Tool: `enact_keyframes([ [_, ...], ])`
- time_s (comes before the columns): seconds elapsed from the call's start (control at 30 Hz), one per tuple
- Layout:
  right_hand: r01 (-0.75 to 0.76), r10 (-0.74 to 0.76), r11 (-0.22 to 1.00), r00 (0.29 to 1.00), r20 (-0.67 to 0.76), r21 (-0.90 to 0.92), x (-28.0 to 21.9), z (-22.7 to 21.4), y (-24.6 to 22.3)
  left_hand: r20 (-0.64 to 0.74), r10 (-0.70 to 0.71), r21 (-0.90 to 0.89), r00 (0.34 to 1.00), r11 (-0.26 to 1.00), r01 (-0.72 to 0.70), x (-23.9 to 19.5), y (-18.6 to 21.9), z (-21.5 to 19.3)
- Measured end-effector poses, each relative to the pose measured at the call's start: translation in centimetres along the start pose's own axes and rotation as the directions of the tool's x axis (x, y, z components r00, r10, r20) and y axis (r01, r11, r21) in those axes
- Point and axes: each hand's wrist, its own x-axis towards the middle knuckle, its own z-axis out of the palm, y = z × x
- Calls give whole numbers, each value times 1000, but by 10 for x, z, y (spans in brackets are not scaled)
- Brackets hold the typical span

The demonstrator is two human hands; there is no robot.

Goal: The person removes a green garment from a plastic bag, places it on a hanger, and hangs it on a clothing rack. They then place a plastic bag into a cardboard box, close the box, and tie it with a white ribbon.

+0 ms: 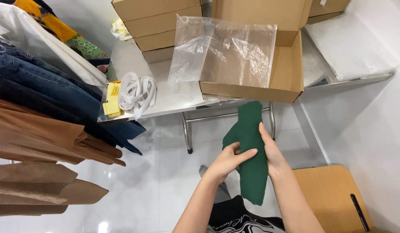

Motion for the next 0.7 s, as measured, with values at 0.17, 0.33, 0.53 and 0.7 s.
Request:
enact_keyframes([
  [0.17,39,-56,950,997,-45,-310,-37,45,-19,-153,33,7,988,999,-32,27,-18,-7],
  [0.33,18,-68,773,996,-55,-634,-71,85,-37,-340,117,224,933,974,-40,51,-42,-19],
  [0.53,48,-109,814,992,-70,-579,-38,46,-14,-179,341,388,923,886,-252,29,-32,-1],
  [0.7,53,-77,972,992,-98,-227,-20,12,-8,-258,69,-237,964,962,-132,33,-34,-16],
])
